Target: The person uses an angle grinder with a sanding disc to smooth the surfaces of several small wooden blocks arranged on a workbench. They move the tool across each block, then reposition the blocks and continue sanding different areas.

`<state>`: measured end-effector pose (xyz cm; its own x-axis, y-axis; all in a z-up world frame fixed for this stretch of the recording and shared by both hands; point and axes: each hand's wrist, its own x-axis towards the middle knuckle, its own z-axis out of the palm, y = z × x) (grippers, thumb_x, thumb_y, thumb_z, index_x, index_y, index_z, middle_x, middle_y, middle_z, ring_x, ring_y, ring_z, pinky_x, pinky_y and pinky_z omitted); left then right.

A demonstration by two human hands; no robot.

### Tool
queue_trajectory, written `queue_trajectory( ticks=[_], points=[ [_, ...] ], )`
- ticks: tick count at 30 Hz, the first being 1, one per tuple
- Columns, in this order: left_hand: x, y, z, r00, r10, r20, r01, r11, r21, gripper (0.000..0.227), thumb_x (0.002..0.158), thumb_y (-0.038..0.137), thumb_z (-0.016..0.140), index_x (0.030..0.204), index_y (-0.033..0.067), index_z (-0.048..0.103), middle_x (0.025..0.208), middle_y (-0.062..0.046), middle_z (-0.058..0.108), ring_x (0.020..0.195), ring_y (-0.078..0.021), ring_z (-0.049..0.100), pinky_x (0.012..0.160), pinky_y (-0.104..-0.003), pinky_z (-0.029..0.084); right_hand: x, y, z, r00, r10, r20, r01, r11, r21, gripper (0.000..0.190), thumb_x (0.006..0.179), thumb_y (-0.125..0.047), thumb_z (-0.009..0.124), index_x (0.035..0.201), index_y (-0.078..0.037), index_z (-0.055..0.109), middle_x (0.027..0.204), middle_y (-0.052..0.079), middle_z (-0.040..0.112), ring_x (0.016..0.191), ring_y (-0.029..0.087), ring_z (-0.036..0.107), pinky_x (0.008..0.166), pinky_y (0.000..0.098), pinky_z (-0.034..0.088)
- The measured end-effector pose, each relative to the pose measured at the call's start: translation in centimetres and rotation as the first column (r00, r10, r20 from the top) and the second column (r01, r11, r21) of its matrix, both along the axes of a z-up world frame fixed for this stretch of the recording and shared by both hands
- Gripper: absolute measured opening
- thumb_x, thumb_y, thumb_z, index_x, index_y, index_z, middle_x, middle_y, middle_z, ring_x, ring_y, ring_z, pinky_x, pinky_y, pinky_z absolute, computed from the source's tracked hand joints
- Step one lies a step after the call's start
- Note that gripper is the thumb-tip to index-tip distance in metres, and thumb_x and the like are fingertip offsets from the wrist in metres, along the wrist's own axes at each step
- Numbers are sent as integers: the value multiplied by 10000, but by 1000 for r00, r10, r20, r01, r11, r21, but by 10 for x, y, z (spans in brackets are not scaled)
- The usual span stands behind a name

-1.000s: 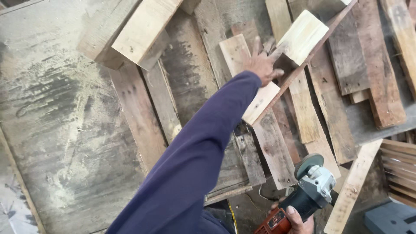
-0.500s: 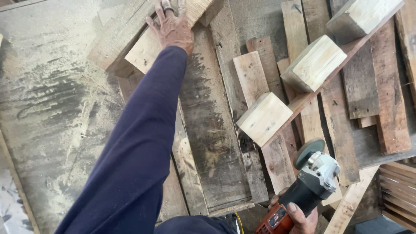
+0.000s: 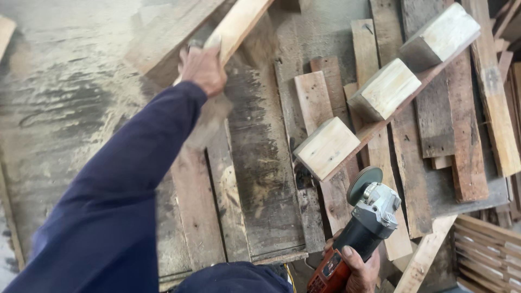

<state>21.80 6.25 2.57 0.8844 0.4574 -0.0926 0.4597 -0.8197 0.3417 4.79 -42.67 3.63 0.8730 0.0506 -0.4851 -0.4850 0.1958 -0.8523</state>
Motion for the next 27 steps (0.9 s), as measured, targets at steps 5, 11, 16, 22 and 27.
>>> queue_trajectory(
  ticks=[5, 11, 16, 22, 27],
  points=[
    [-167, -2, 19, 986, 5, 165, 45, 955, -293, 790, 700, 167, 660, 1483, 181, 560, 809, -308, 665, 706, -416, 665, 675, -474, 524, -13, 13, 21, 990, 89, 113, -84, 995, -55, 662, 720, -250, 734, 1255, 55, 493, 874, 198, 647, 701, 284, 683, 597, 402, 588],
    [-348, -10, 34, 926, 299, -230, -375, 669, -642, 834, 675, 66, 645, 1481, 275, 587, 642, -45, 531, 572, -157, 502, 560, -330, 449, -51, 50, 44, 949, 259, 182, -245, 965, -94, 616, 782, -244, 728, 1278, 43, 503, 951, 162, 664, 760, 261, 691, 656, 377, 594],
    [-460, 23, 20, 912, 332, -240, -396, 562, -726, 846, 674, 31, 654, 1487, 255, 578, 684, 29, 509, 581, -119, 475, 554, -299, 445, -116, 103, 50, 912, 348, 217, -342, 937, -65, 584, 789, -221, 732, 1267, 18, 495, 955, 169, 662, 765, 261, 695, 677, 384, 604],
    [-579, 119, -25, 913, 336, -232, -407, 702, -584, 785, 664, 150, 817, 1397, 58, 551, 766, -45, 685, 660, -189, 675, 653, -354, 578, -220, 186, 63, 901, 398, 172, -409, 912, 32, 541, 802, -241, 735, 1184, 103, 566, 894, 214, 675, 743, 281, 696, 666, 400, 598],
    [-627, 159, -43, 950, 313, -3, -303, 915, -267, 484, 852, 384, 748, 1238, 92, 751, 970, -153, 720, 923, -318, 700, 881, -438, 549, -273, 242, 74, 867, 455, 202, -475, 878, 59, 500, 796, -258, 731, 1146, 57, 560, 916, 167, 663, 767, 264, 703, 656, 397, 609]
  ],
)
